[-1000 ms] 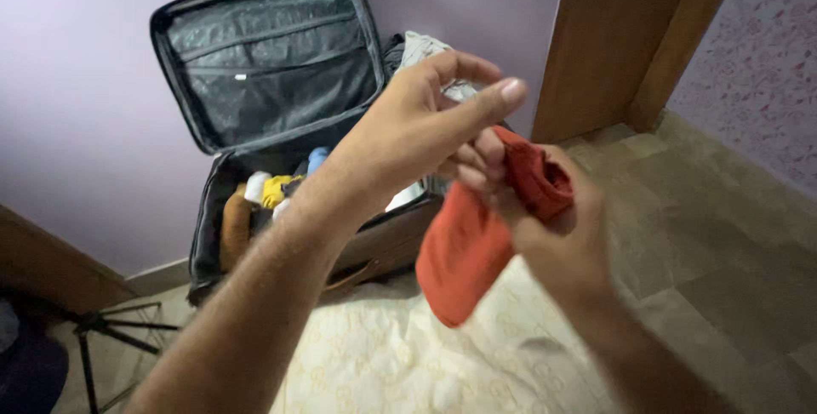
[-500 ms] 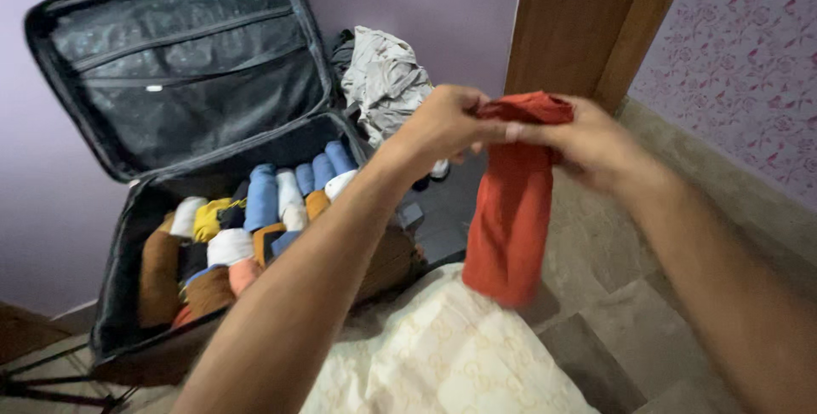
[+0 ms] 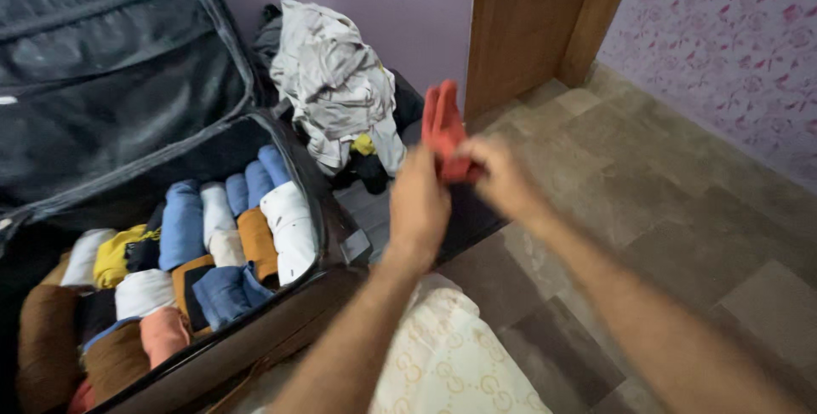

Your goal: The person packs a suitcase by rolling and folding several garments, including a red shirt, a grey shirt, and a yellow shirt, and placing them into the compartments of an open suitcase on a table.

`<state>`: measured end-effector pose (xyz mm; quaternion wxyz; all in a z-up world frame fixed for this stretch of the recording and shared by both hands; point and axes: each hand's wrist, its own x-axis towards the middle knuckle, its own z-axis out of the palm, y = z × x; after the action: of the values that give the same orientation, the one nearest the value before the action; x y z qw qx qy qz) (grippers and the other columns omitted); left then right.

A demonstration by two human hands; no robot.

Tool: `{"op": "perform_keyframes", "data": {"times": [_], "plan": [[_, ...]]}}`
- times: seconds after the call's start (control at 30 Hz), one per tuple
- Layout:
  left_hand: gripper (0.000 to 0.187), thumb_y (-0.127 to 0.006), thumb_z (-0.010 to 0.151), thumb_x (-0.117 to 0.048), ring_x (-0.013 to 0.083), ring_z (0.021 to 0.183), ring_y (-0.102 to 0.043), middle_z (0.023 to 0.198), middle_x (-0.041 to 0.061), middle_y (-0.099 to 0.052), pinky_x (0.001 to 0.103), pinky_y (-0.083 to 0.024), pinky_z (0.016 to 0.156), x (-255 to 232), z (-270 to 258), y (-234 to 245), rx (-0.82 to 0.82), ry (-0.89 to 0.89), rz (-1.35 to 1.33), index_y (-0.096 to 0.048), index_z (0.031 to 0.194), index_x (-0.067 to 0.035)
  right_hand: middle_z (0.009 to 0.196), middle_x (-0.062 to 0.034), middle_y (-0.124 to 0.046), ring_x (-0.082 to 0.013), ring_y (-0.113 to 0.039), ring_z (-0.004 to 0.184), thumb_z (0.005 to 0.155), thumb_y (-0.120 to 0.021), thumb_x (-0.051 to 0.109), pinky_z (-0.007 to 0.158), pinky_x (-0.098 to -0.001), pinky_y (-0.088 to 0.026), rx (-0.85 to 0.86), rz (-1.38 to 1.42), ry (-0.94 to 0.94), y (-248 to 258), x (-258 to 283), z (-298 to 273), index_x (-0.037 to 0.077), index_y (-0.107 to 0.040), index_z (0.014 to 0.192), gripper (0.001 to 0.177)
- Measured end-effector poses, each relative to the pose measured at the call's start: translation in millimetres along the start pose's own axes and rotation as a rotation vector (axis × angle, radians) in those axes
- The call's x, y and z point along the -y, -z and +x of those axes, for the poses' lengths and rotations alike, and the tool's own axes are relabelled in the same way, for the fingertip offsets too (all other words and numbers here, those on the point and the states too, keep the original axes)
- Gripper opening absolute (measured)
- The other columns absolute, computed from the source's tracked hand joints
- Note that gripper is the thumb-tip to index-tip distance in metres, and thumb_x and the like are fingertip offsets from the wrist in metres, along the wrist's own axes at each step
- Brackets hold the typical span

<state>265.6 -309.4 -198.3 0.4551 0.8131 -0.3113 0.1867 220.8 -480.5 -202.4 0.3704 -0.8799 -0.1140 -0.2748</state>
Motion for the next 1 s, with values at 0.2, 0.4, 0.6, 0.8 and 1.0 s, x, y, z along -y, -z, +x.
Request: {"op": "perform_keyframes", "data": {"times": [0.2, 0.4, 0.6, 0.8, 1.0], "plan": [[0.038, -0.071, 0.066, 0.007, 0.0376, 0.112, -0.058, 0.117, 0.012, -0.063, 0.048, -0.049, 0.092, 50.2, -68.8, -25.7, 0.502, 0.171, 0.281, -0.068, 0.101, -0.007, 0.122, -0.0076, -0.069, -0.0304, -0.06, 0.118, 0.067, -0.071, -0.007, 0.099, -0.0462, -0.045, 0.182, -0.3, 0.027, -65.4, -44.6, -90.8, 0.011, -0.073, 0.111, 0.047], [0.026, -0.069, 0.071, 0.002, 0.0365, 0.11, -0.059, 0.11, 0.011, -0.067, 0.049, -0.048, 0.09, 68.7, -70.7, -15.3, 0.462, -0.102, 0.183, -0.073, 0.095, -0.008, 0.13, -0.0116, -0.061, -0.0304, -0.056, 0.125, 0.078, -0.073, -0.001, 0.105, -0.0414, -0.045, 0.207, -0.148, -0.057, -53.3, -40.1, -103.0, 0.011, -0.07, 0.121, 0.045], [0.011, -0.069, 0.085, -0.007, 0.0367, 0.102, -0.063, 0.099, 0.012, -0.068, 0.052, -0.047, 0.084, 72.9, -81.2, -11.8, 0.413, -0.115, 0.133, -0.066, 0.095, -0.007, 0.126, -0.0131, -0.064, -0.031, -0.06, 0.121, 0.083, -0.071, 0.0, 0.102, -0.0403, -0.047, 0.273, -0.088, 0.01, -41.3, -27.3, -97.7, 0.009, -0.068, 0.128, 0.046], [0.019, -0.066, 0.094, -0.014, 0.0393, 0.095, -0.065, 0.098, 0.013, -0.069, 0.053, -0.047, 0.081, 78.5, -73.9, -28.0, 0.239, 0.112, -0.109, -0.059, 0.111, -0.007, 0.098, -0.0069, -0.075, -0.0248, -0.072, 0.086, 0.095, -0.067, 0.012, 0.073, -0.0321, -0.055, 0.086, 0.188, -0.457, -51.7, -28.9, -77.9, 0.009, -0.057, 0.125, 0.031], [0.016, -0.068, 0.09, -0.01, 0.0341, 0.103, -0.065, 0.108, 0.011, -0.065, 0.046, -0.051, 0.084, 83.7, -75.8, -25.6, 0.086, -0.035, -0.08, -0.07, 0.105, -0.014, 0.109, -0.0118, -0.061, -0.0282, -0.06, 0.103, 0.09, -0.076, 0.01, 0.09, -0.0397, -0.052, -0.015, -0.312, -0.087, -68.1, -38.3, -77.7, 0.009, -0.07, 0.104, 0.015]]}}
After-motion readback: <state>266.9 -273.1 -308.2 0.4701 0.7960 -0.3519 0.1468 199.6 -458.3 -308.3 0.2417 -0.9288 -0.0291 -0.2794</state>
